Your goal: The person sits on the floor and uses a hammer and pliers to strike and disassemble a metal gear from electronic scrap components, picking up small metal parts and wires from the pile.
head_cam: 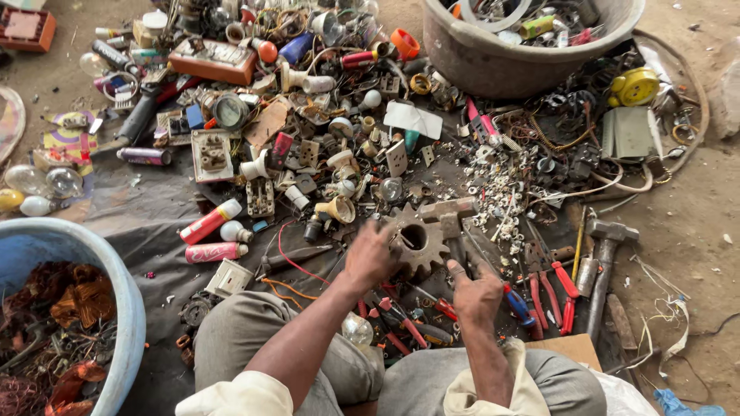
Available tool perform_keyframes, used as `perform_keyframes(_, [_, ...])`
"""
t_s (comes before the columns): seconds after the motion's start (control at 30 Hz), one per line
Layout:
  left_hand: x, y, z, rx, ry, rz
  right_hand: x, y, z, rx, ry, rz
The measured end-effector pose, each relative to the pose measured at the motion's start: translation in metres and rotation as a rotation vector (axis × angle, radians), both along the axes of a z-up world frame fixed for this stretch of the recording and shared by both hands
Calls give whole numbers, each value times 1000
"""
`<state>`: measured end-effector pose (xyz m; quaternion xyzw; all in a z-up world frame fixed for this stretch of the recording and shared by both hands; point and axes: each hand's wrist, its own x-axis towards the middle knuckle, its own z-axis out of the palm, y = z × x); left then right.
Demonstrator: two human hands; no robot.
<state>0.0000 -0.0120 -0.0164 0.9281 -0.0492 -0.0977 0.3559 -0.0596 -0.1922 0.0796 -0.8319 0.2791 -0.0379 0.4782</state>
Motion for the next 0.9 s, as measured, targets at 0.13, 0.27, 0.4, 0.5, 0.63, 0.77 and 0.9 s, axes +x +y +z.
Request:
perform_keyframes(0.13, [-1, -7, -40, 30, -281, -35, 5, -7, -7, -22, 90, -19])
perform_keyframes(0.27, [15, 12, -7, -235, 26, 243, 6, -18, -24, 216, -151, 5])
perform_keyframes(0.4, [12, 34, 26, -619, 281, 529, 6, -31, -23, 233, -80, -45])
perform_keyframes(0.5, [17, 34, 19, -953, 437, 594, 8, -34, -17, 216, -103, -60])
perform_keyframes(0.63, [6, 10, 12, -859, 294, 614, 1, -34, -10, -6, -49, -82])
perform_keyframes(0.77, [-9, -8, 16, -343, 302, 538, -11, -34, -15, -398, -416, 120])
perform_keyframes(0.9, [-7, -8, 4, -241, 224, 524, -11, -29, -21, -728, -450, 289])
